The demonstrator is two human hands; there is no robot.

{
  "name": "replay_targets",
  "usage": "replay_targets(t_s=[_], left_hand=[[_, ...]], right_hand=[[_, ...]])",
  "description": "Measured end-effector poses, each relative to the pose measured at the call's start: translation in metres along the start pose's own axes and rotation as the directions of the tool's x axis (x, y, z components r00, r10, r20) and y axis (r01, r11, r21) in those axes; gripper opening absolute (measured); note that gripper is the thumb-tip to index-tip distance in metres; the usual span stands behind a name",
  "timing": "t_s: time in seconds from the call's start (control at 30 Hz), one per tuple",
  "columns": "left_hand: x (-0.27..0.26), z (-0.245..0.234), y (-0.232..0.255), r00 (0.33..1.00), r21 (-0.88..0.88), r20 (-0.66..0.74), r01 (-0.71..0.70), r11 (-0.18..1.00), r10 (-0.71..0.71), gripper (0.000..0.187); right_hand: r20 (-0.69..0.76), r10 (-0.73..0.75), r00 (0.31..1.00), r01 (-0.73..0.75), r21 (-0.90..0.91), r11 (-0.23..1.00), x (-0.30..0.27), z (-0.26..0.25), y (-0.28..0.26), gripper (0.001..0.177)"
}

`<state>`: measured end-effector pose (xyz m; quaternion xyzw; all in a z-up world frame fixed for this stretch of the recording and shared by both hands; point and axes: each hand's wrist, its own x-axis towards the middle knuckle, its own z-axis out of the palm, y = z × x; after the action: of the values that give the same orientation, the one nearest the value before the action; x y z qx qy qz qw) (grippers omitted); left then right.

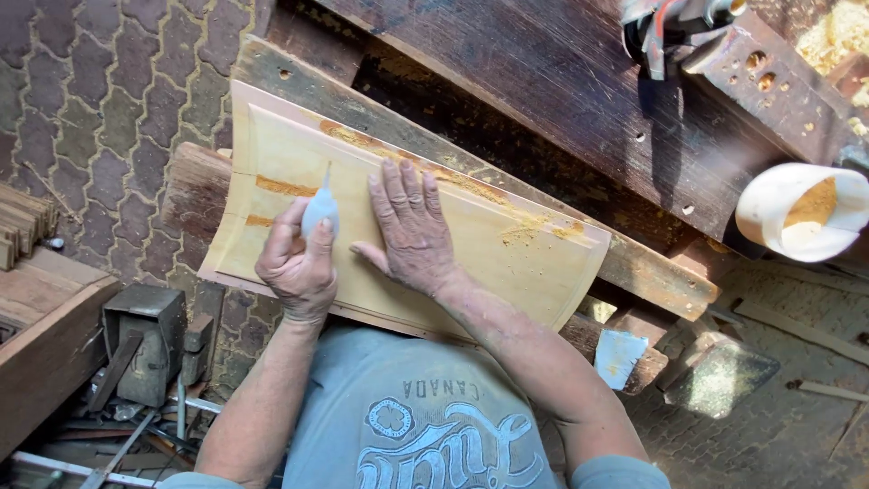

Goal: Applying wood glue to the grooves of a decorative wooden panel and wiping away excess with a rag.

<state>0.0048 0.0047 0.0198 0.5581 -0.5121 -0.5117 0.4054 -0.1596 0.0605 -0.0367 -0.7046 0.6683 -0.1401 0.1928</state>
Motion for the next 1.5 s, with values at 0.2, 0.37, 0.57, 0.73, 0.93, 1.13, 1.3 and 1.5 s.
replay_targets(t_s=[0.2, 0.37, 0.57, 0.73, 0.93, 1.13, 1.3, 1.5], left_hand=[[0.002, 0.006, -0.003, 0.997, -0.046, 0.06, 0.057, 0.997, -0.054, 0.03], [-0.006, 0.018, 0.004, 0.983, 0.094, 0.167, 0.061, 0.994, -0.076, 0.024], [-0.011, 0.032, 0.014, 0.966, 0.166, 0.25, 0.029, 0.986, -0.071, 0.023], [-0.012, 0.04, 0.028, 0.95, 0.27, 0.307, -0.029, 0.962, -0.058, 0.025], [-0.02, 0.036, 0.023, 0.952, 0.27, 0.299, -0.023, 0.962, -0.061, 0.026], [-0.005, 0.01, 0.024, 0.98, 0.276, 0.191, 0.007, 0.961, -0.062, 0.026], [0.0, -0.019, 0.023, 0.991, 0.242, 0.112, 0.046, 0.969, -0.075, 0.028], [0.003, -0.043, 0.028, 0.991, 0.151, 0.065, 0.104, 0.983, -0.115, 0.03]], right_hand=[[0.023, 0.214, 0.977, -0.212, -0.083, 0.974, -0.089, -0.013, 0.061, 0.122], [-0.195, 0.779, 0.596, -0.802, -0.094, 0.59, -0.193, -0.048, 0.127, 0.121], [0.037, 0.134, 0.99, -0.132, -0.061, 0.989, -0.167, -0.014, 0.051, 0.103], [0.106, 0.164, 0.981, -0.155, -0.091, 0.984, -0.132, -0.016, 0.076, 0.106], [-0.153, 0.681, 0.716, -0.696, -0.093, 0.712, -0.176, -0.053, 0.134, 0.111], [-0.047, 0.541, 0.84, -0.543, -0.092, 0.835, -0.129, -0.029, 0.083, 0.113], [-0.01, 0.332, 0.943, -0.332, -0.004, 0.943, -0.046, -0.01, 0.024, 0.115], [-0.015, -0.024, 1.0, 0.026, 0.216, 0.976, 0.054, -0.001, -0.023, 0.103]])
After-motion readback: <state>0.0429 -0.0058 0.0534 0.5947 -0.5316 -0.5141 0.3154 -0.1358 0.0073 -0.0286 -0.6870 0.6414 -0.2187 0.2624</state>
